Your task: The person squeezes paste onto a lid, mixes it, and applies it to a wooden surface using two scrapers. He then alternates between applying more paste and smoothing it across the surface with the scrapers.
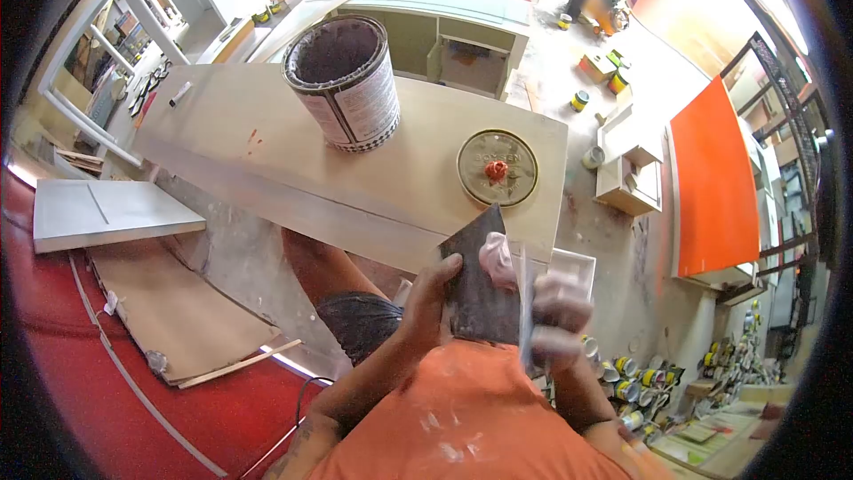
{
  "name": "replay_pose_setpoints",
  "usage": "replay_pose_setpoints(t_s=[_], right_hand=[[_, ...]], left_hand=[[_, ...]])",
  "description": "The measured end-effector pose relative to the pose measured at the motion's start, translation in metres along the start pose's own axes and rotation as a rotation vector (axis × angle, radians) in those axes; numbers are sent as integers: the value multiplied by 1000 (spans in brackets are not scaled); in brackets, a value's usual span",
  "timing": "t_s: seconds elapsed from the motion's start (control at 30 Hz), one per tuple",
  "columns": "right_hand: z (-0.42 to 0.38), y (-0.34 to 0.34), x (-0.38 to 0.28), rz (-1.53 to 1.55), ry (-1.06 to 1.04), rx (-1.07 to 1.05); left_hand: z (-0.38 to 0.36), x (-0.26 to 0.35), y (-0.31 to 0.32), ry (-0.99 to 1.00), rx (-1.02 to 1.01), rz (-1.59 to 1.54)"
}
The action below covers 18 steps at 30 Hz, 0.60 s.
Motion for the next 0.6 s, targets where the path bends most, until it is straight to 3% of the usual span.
replay_pose_setpoints(t_s=[0.03, 0.07, 0.1, 0.17, 0.2, 0.23, 0.3, 0.37, 0.4, 0.43, 0.5, 0.57, 0.6], right_hand=[[-12, 15, -10, -215, -174, 332], [-61, 21, 57, -42, 234, 149], [-113, 28, 112, 138, 639, -34], [-24, 1, 57, -552, 465, 145], [-34, -12, 69, -683, 484, 122], [-40, -26, 68, -257, 647, 466], [-61, -20, 67, 672, 764, 1123], [-96, -6, 53, 1262, 739, 717], [-205, -5, 103, 1353, 660, 713], [-97, 20, 64, 1383, 482, 96], [-100, 21, 83, 151, 1133, 454], [-67, 36, 115, 1102, 1158, 773], [-66, 31, 121, 1100, 1153, 779]], left_hand=[[2, -8, -4, -109, -3, -119], [4, -9, -18, -49, 47, 112], [1, -12, -21, -63, 44, 117], [-5, -2, -29, 55, 114, 339], [-15, 11, -1, 65, 99, 361], [-12, 14, -1, 71, 96, 364], [-7, 11, -4, 56, 57, -37], [-3, 15, -6, 52, 61, -83], [-1, 13, -6, 26, 58, -128], [1, 7, -7, 22, 57, -126], [-6, 14, -1, 475, 0, 322], [-9, 10, -6, 356, -7, 370], [-7, 8, -4, 251, -21, 419]])
Point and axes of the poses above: each hand's wrist, its own z-axis towards the middle knuckle, its own y-axis out of the palm, x = y × z, the point moved 6 cm from there along z, towards the middle knuckle, and after that the axes turned 4 degrees about -x, right-handed, at the moved point
